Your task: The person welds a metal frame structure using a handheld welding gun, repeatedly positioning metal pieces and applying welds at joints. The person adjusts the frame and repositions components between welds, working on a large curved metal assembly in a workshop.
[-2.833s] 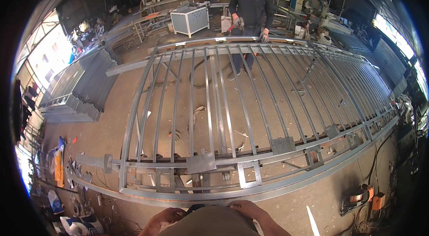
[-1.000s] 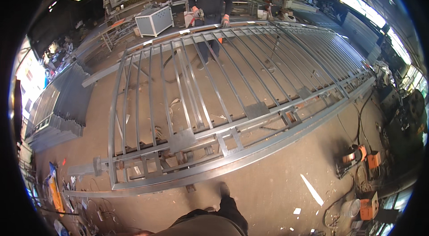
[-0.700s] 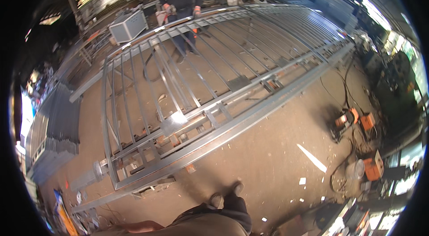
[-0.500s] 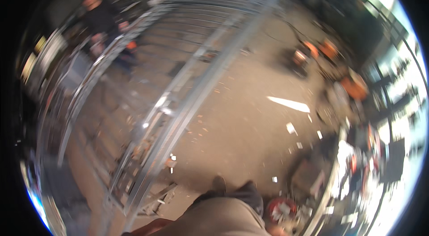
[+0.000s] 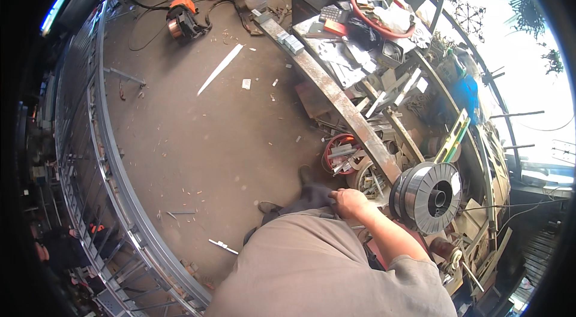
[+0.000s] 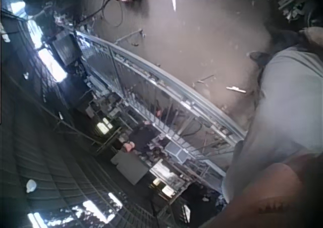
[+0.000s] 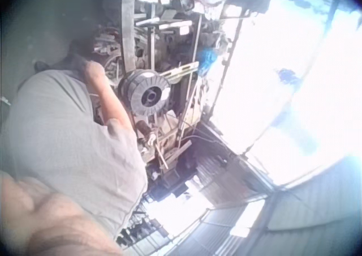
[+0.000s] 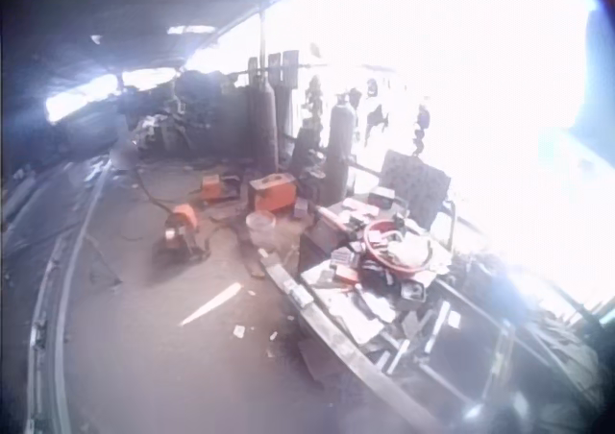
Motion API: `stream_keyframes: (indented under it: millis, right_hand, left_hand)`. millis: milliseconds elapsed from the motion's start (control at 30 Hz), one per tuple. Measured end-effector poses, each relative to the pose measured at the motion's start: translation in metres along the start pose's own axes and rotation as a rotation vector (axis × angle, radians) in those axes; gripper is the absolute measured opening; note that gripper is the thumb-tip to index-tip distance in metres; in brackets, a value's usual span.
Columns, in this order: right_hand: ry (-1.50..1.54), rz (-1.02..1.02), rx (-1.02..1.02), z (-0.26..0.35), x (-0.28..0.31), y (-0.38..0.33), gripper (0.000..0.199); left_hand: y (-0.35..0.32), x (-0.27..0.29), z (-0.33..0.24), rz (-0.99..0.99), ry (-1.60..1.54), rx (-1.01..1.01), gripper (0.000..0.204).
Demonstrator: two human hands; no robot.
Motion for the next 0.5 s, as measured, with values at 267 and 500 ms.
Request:
stream_keyframes:
  millis: [267, 500]
  right_hand:
    - [0.199, -0.120, -0.135, -0.047, 0.021, 0.012, 0.049]
    - [0.288, -0.079, -0.152, -0.042, 0.003, 0.032, 0.051]
  left_hand:
    - [0.065, -0.052, -0.056, 0.086, 0.022, -0.160, 0.038]
    - [0.080, -0.060, -0.086, 0.165, 0.061, -0.159, 0.039]
Point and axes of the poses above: each hand's wrist, its own y-axis towards the middle knuckle, its own x-axis out of the back of the hand, z = x × y, the point moved 1 cm from there along y, towards the middle knuckle, and after that the axes turned 10 degrees about -y, right-handed, at the moved point
